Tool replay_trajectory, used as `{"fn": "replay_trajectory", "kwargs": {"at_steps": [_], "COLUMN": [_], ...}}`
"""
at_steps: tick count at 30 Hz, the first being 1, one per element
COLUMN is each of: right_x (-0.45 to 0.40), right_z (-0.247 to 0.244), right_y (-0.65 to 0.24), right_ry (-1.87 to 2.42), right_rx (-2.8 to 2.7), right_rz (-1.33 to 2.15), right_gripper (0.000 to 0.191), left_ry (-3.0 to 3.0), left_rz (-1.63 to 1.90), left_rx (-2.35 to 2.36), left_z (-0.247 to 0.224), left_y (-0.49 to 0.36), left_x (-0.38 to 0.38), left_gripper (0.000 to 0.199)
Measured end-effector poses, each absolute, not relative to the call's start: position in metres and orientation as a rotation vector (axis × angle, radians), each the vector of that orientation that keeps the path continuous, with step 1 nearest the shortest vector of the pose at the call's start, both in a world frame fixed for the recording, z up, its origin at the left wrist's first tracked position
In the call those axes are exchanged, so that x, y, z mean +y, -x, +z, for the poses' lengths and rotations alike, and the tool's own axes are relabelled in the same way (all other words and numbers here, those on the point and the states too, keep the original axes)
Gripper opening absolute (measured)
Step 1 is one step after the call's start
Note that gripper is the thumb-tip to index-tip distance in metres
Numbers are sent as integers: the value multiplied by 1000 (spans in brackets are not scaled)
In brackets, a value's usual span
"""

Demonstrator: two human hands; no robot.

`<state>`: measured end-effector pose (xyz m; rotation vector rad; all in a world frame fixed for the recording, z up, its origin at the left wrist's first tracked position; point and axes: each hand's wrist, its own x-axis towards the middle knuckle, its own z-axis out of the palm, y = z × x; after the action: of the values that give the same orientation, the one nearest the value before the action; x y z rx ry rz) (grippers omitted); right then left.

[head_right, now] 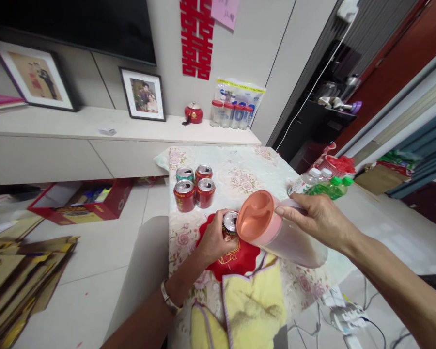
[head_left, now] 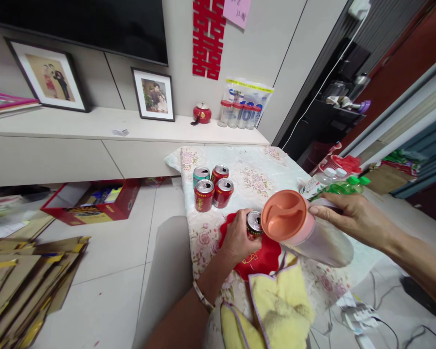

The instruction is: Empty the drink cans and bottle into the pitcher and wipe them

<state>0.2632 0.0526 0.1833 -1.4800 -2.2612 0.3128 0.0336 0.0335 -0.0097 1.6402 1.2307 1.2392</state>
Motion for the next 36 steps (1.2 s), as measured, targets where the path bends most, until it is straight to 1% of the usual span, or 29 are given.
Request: {"fn": "replay_trajectory", "kwargs": {"at_steps": [3, 8, 13, 18, 23, 31, 36], "right_x": [53, 51, 51, 61, 76, 102, 112], "right_z": [178, 168, 162, 154, 143, 108, 83], "right_y": [-269, -274, -278, -288, -291, -292, -288], "right_ry": [1528, 1575, 1535, 1383, 1249, 1121, 1075], "right_rx": [-2307, -2177, -1900, -1484, -1285, -1004, -929], "right_rz": [375, 526, 711, 910, 927, 865, 824], "right_gripper": [53, 56, 57, 57, 66, 58, 58], "left_ry": [-1620, -1582, -1567, -1583, -1587, -1568, -1559], "left_rz": [1243, 1242, 1198, 1188, 1197, 1186, 1186], "left_rx": [1218, 1223, 1235, 1259, 1236, 1237, 1247], "left_z": [-7, -8, -11, -14, -17, -15, -11], "left_y": [-33, -33, -32, -31, -31, -31, -32], "left_x": [33, 34, 35, 36, 37, 36, 35], "left_gripper": [65, 65, 62, 63, 64, 64, 63]}}
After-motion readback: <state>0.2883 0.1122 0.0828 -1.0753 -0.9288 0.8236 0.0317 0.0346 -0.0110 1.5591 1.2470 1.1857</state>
